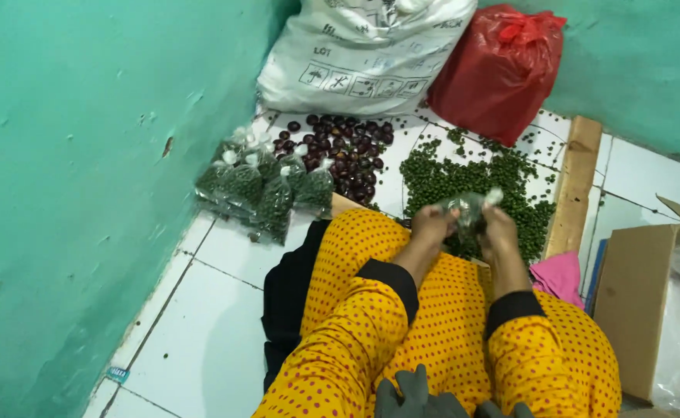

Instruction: Packaging small green legumes into plastic bags by hand

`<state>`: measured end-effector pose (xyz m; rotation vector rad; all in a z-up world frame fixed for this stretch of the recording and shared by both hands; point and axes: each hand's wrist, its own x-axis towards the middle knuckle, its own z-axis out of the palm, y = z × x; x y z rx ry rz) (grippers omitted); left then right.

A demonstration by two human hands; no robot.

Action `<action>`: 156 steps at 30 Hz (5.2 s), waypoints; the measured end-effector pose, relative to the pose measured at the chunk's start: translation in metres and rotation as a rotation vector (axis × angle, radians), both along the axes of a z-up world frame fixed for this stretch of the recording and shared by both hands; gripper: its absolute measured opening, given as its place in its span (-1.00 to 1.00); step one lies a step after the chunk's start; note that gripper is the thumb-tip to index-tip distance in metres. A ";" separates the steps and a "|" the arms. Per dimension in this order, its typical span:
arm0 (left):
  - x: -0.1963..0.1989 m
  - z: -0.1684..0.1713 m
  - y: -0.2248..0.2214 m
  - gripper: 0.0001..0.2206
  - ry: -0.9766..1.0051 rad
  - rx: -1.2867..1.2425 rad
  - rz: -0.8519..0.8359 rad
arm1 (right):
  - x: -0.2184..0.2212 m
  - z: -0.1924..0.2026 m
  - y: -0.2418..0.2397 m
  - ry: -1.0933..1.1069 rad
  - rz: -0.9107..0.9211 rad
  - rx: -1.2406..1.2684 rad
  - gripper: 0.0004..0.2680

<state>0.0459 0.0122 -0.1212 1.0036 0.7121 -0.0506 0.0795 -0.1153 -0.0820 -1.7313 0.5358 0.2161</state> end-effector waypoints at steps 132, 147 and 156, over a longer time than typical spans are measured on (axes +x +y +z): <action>0.053 0.206 0.004 -0.85 -0.353 0.596 -0.313 | -0.111 0.170 -0.091 -0.425 0.155 -0.322 -0.59; -0.100 0.229 0.011 -0.88 -0.219 0.559 -0.430 | -0.124 0.126 0.004 -0.344 0.085 -0.119 -0.91; -0.094 0.230 0.045 -0.86 -0.477 0.963 -0.466 | -0.133 0.159 0.016 -0.324 0.170 -0.223 -0.86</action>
